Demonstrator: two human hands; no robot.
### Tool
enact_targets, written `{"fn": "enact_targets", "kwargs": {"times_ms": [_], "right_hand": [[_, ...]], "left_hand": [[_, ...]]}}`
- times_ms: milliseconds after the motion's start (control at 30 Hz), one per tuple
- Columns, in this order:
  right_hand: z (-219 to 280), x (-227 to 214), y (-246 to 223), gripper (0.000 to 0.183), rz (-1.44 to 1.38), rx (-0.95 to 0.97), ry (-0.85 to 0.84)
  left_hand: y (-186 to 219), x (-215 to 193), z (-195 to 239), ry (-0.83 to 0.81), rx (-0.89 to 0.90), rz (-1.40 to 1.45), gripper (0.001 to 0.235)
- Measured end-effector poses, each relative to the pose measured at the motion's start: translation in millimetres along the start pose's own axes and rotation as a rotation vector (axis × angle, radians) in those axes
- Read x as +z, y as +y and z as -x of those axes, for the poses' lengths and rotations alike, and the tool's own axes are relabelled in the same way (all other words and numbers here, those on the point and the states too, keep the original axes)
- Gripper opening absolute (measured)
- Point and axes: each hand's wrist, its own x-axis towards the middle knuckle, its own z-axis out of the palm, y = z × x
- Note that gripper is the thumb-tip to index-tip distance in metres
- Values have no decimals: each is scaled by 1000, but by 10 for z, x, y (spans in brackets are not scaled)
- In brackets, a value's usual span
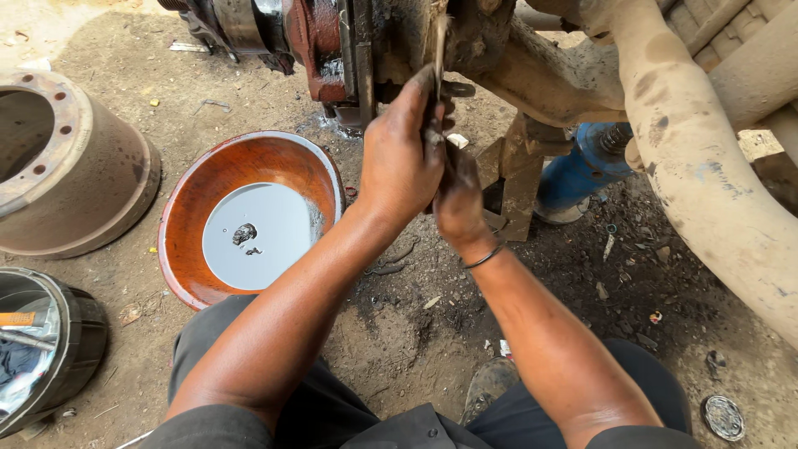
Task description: The person uses a screwdriver to scrape and clean the brake assembly of a vehicle. They repeatedly scrape the metal surfaces to remove grime and debris.
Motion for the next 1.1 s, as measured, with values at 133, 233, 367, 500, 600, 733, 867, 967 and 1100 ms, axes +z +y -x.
{"fn": "enact_targets", "kwargs": {"times_ms": [133,233,367,500,600,733,867,967,1100], "right_hand": [[-12,-141,-114,38,-657,579,119],[-41,-108,-222,50,-189,-321,73],[-94,-150,-264,39,507,-261,140],[-36,-245,-229,38,-631,170,-40],[3,-227,-278,36,-793,171,-9],[-46,-176,-483,35,-232,127,21],[-141,-243,-739,34,-807,534,121],[-184,-201,-877,29,-794,570,155],[-255,-229,-936,32,-802,568,161]], "left_hand": [[66,-13,-35,62,-36,118,32],[93,-17,-43,19,-88,101,30],[137,-35,-95,3,-91,210,34],[149,-117,-175,15,-80,256,31],[207,-127,-179,30,-78,341,31],[273,-130,-176,74,-88,169,26],[288,-131,-269,70,-154,310,23],[302,-145,-276,98,-96,332,22],[336,-160,-335,74,-191,440,22]]}}
